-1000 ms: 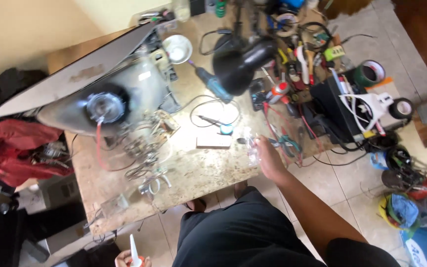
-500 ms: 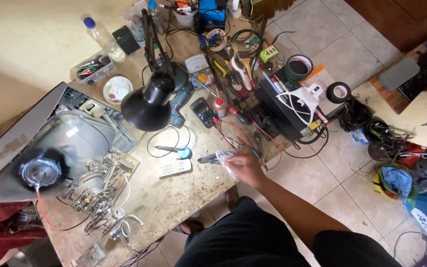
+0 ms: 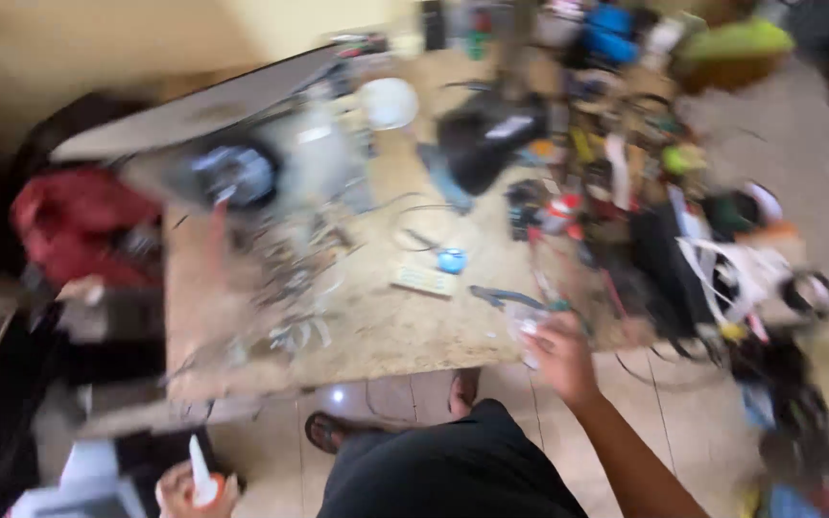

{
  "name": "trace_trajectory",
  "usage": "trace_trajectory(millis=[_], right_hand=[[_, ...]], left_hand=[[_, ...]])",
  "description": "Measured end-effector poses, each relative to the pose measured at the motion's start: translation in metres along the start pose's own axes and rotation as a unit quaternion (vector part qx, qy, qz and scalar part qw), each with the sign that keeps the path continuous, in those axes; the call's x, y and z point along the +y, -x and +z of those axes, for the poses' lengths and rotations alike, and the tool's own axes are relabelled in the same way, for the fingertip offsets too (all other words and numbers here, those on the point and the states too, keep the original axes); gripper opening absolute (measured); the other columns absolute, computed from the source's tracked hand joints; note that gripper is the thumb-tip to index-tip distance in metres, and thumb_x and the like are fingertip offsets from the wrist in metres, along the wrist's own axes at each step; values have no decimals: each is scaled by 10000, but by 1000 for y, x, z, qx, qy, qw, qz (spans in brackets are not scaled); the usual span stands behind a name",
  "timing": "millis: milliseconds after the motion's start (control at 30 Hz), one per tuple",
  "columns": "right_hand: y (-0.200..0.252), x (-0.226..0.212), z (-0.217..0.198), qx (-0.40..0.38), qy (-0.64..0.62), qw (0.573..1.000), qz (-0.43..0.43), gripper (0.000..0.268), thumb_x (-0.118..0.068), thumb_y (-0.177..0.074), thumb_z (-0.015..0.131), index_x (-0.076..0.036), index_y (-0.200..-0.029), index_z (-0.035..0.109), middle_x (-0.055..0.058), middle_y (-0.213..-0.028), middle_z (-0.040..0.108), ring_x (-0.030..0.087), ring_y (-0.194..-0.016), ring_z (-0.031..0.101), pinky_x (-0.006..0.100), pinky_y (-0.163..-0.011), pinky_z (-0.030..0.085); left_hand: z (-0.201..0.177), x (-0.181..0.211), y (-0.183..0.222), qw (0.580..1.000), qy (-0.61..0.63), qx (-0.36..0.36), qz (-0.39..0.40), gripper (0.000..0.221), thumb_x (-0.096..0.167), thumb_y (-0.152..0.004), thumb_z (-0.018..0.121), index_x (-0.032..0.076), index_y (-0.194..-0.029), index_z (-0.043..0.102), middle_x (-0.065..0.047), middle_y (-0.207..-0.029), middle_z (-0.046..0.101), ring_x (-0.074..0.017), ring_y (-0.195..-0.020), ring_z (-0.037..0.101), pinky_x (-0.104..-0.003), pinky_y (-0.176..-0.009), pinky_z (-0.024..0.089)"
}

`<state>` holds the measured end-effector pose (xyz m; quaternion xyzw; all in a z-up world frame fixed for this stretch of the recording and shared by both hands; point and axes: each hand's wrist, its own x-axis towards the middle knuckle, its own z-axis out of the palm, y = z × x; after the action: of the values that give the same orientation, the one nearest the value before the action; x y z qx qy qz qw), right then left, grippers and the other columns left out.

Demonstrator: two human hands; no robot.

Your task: A person repairs a CRT monitor by applying sealant to the anode cap and inspecting various small electronic components on a workbench.

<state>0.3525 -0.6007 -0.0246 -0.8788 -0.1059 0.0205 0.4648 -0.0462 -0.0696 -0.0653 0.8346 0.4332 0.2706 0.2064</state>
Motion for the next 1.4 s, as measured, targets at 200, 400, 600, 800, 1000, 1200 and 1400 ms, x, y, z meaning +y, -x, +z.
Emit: trace_trajectory(millis=[200,400,600,800,1000,1200,1400], right_hand=[[30,-85,74,-135,130,980,-66,173,-206,-847,812,-117,-994,832,107,-1067,524,185,-897,669,296,-802,661],[80,-217,229,-294,169,916,-216,183,-336,-925,674,-174,-938,756,117,-1262,523,303,-1144,586,455,-919,526],[85,-341,388,-268,94,900,-330,89,-240,-864,770,-199,-834,843,203,-1587,371,437,-1482,308,660,-1196,326],[31,-438,496,-368,160,915,-40,299,-387,-997,451,-153,-974,636,148,-1736,-16,390,-1578,-38,759,-1125,241],[-39,-405,576,-277,105,943,148,237,-449,-879,688,-264,-1016,747,-33,-1506,437,168,-1417,439,354,-1147,358],[-68,-407,629,-415,185,889,54,257,-430,-879,672,-256,-1042,767,11,-1627,308,199,-1537,247,447,-1201,316],[-68,-428,633,-459,193,866,47,209,-404,-962,658,-232,-1023,760,9,-1694,185,263,-1595,108,567,-1240,262]], left_hand=[[-138,65,-62,937,-22,-155,-312,676,272,-698,828,193,-1284,499,-94,-1117,715,-286,-1021,685,-440,-881,484],[-192,-46,-61,943,23,-112,-312,708,196,-725,843,145,-1319,462,-152,-1152,696,-301,-1074,674,-446,-891,529],[-230,-115,-54,919,65,-135,-364,738,205,-728,869,134,-1336,457,-161,-1175,701,-293,-1057,702,-394,-874,587],[-229,-170,-29,888,58,-158,-428,703,251,-710,837,200,-1317,485,-117,-1117,701,-312,-1023,698,-462,-883,518],[-226,-183,-17,876,52,-160,-453,752,262,-700,860,205,-1340,470,-166,-1184,721,-327,-1046,712,-443,-913,549],[-209,-222,29,866,4,-131,-483,865,350,-559,923,269,-1302,488,-84,-1126,776,-265,-977,779,-391,-893,604],[-203,-250,71,880,18,-78,-469,840,316,-540,938,232,-1271,533,-40,-921,764,-197,-786,730,-286,-834,548]])
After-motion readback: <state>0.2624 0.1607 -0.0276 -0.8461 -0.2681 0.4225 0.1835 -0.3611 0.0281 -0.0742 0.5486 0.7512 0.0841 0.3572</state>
